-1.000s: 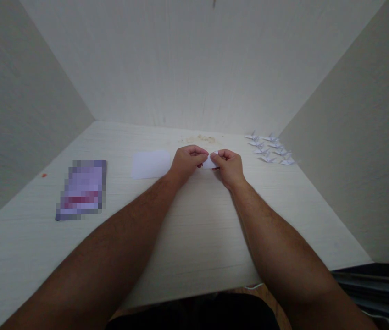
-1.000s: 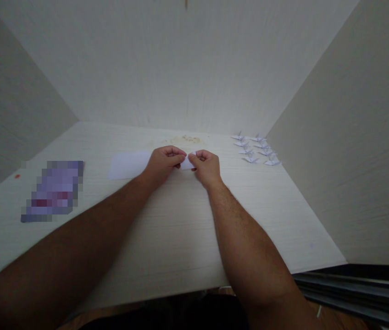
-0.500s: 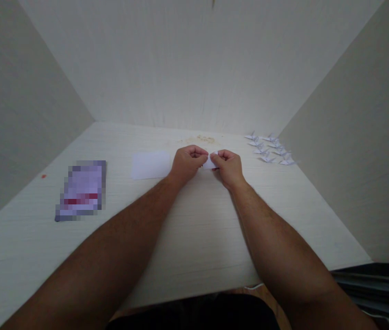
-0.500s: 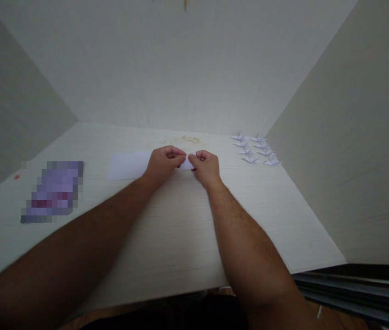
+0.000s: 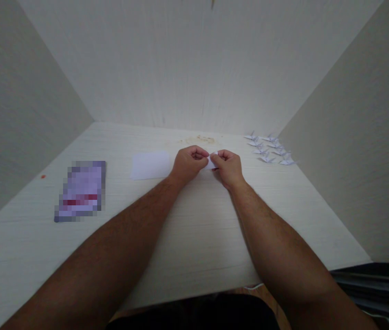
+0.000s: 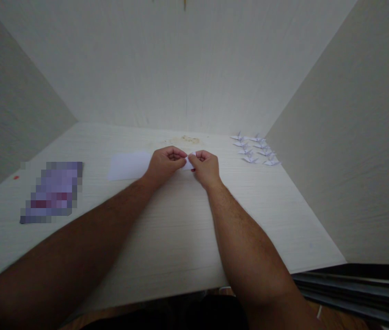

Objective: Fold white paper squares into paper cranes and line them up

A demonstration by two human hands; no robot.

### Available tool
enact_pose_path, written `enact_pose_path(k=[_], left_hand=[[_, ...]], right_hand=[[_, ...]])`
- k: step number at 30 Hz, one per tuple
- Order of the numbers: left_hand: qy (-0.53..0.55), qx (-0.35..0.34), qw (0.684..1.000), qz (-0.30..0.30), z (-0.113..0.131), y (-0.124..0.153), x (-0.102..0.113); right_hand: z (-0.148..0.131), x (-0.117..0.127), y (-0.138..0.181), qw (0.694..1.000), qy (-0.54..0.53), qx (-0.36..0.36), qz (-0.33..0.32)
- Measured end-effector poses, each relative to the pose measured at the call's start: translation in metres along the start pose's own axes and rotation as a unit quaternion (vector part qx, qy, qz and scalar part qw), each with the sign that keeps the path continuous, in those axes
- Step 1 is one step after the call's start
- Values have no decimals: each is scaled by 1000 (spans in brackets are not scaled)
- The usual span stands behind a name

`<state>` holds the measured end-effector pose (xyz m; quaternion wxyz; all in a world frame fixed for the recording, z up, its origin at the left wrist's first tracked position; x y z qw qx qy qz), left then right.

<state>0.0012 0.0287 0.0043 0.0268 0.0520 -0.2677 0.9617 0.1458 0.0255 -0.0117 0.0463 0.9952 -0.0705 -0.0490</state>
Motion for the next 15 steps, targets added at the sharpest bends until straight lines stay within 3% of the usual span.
enact_pose_path(k=[15], left_hand=[[54,-1,999,7,4,-1,-3]], right_hand=[[1,0,0,999,16,-25,-13]])
Point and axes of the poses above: each hand's wrist, its own y-axis away from the middle knuckle, its own x-axis out of the back of the hand, z = x × y, the point moved 2 cm from there along -y, towards the middle knuckle, and after that the axes turned 14 degrees about -x, right-handed, at the moved point
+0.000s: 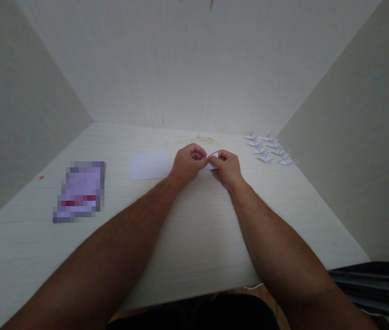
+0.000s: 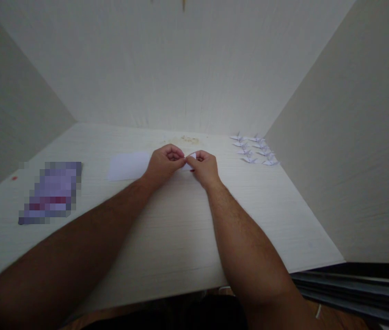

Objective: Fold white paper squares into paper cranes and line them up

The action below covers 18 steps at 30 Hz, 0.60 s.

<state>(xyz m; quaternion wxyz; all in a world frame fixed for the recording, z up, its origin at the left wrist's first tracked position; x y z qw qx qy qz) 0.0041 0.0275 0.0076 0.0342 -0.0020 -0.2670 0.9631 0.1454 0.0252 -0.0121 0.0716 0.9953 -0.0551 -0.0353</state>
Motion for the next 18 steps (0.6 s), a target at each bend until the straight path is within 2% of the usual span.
enact_pose_path(k=[9,18], left_hand=[[1,-10,1000,-5,-4,-1,1],[8,-14,1000,7,-1,-1,1]], right_hand=[[-1,0,-1,999,-22,26,-5],[1,0,-1,999,-41,13,-11]])
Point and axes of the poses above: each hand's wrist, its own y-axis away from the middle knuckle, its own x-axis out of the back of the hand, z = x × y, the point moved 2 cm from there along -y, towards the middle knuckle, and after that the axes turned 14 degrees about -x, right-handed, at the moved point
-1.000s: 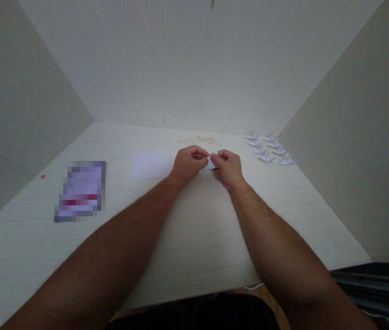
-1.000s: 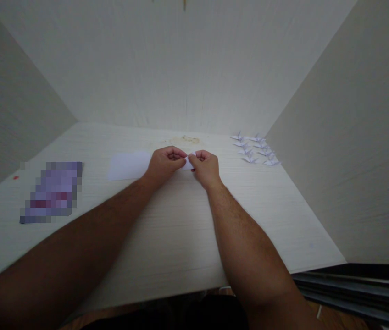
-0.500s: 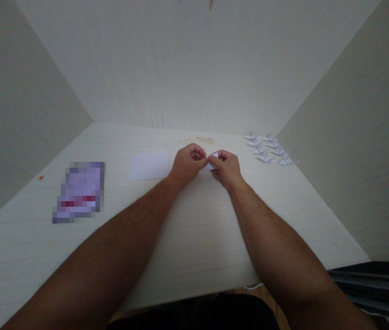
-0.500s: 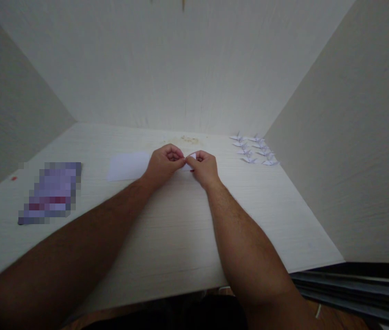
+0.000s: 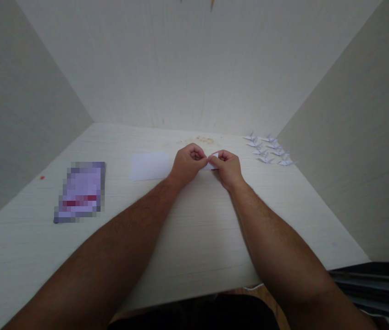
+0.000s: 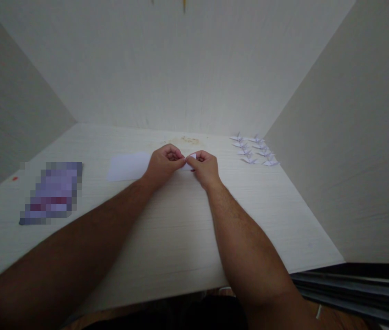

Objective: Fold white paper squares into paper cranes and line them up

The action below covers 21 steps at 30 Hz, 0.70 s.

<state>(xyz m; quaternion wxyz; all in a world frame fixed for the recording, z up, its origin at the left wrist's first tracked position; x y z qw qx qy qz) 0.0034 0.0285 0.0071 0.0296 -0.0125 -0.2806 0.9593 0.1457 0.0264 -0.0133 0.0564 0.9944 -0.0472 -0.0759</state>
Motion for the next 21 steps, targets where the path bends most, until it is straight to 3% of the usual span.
enact_pose_path(k=[13,17,21], left_hand=[[-26,9,999,-21,-2,1,2],[-69,-9,996,-55,-4,2,1],[-116,-16,992,-50,-6,1,3]], right_hand=[[-4,1,2,999,-24,3,-27],[-5,1,2,999,-27,-3,-22],[-6,0,3,1000,-25,-1,-19]])
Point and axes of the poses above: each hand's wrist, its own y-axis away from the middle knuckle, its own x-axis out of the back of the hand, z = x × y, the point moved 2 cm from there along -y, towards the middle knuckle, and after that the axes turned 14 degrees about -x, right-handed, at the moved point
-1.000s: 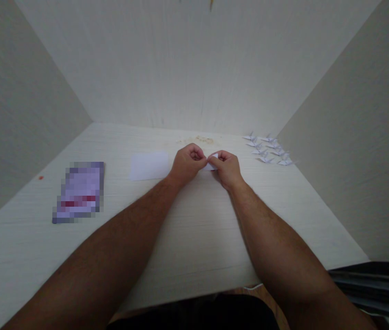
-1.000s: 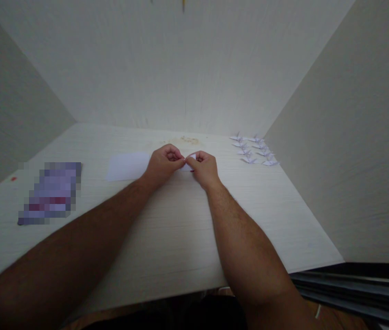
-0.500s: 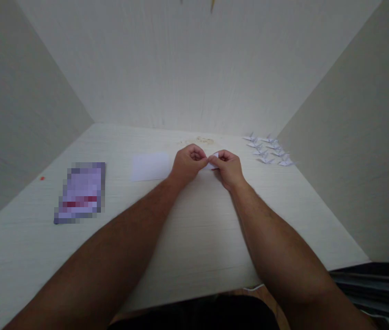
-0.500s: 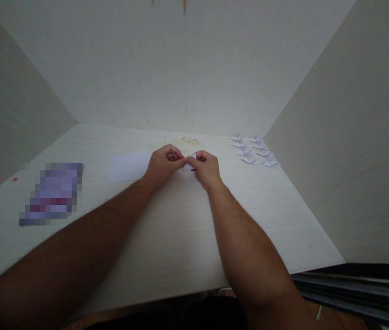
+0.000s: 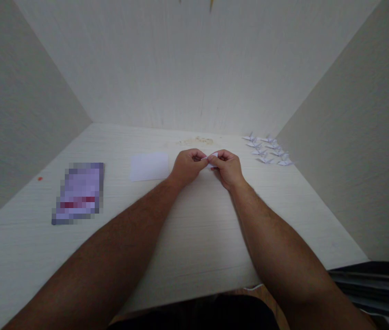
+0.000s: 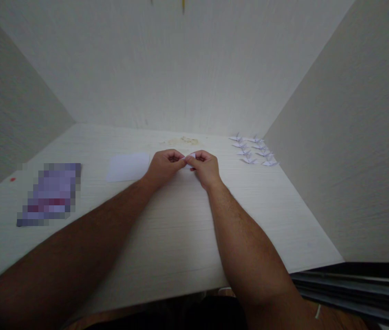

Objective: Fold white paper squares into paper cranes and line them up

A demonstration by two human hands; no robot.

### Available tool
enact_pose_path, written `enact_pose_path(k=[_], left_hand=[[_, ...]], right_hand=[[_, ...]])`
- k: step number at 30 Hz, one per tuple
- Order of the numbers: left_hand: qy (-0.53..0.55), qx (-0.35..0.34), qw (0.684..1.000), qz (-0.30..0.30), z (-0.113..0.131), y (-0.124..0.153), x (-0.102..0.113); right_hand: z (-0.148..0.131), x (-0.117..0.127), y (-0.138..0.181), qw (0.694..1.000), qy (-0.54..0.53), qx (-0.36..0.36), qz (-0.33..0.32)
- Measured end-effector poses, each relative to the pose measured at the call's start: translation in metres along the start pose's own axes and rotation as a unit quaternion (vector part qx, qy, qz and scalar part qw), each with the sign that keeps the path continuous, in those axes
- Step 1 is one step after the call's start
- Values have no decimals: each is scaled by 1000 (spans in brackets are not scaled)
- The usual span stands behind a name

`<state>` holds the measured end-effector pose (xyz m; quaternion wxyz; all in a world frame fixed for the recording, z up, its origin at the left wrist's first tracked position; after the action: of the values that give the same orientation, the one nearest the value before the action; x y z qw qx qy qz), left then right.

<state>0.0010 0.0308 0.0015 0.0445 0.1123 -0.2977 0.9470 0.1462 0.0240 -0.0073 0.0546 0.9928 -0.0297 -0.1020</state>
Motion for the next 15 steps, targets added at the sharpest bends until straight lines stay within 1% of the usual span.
enact_pose_path(k=[3,8,15], left_hand=[[-10,4,1000,6,1,-1,1],[-10,15,1000,-7,3,0,1],[7,47,999,-6,4,-1,2]], right_hand=[[-1,-1,1,1000,2,-4,10],[-1,-1,0,1000,10,1,23],[-2,1,0,1000,-12,3,12]])
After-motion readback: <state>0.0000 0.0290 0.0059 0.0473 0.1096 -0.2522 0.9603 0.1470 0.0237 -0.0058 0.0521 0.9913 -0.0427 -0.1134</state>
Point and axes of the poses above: each hand's wrist, its own y-axis away from the middle knuckle, its own x-axis out of the back of the hand, z = x × y, the point moved 2 cm from there along -y, towards the middle knuckle, and after that the axes turned 14 degrees about -x, right-handed, at the moved point
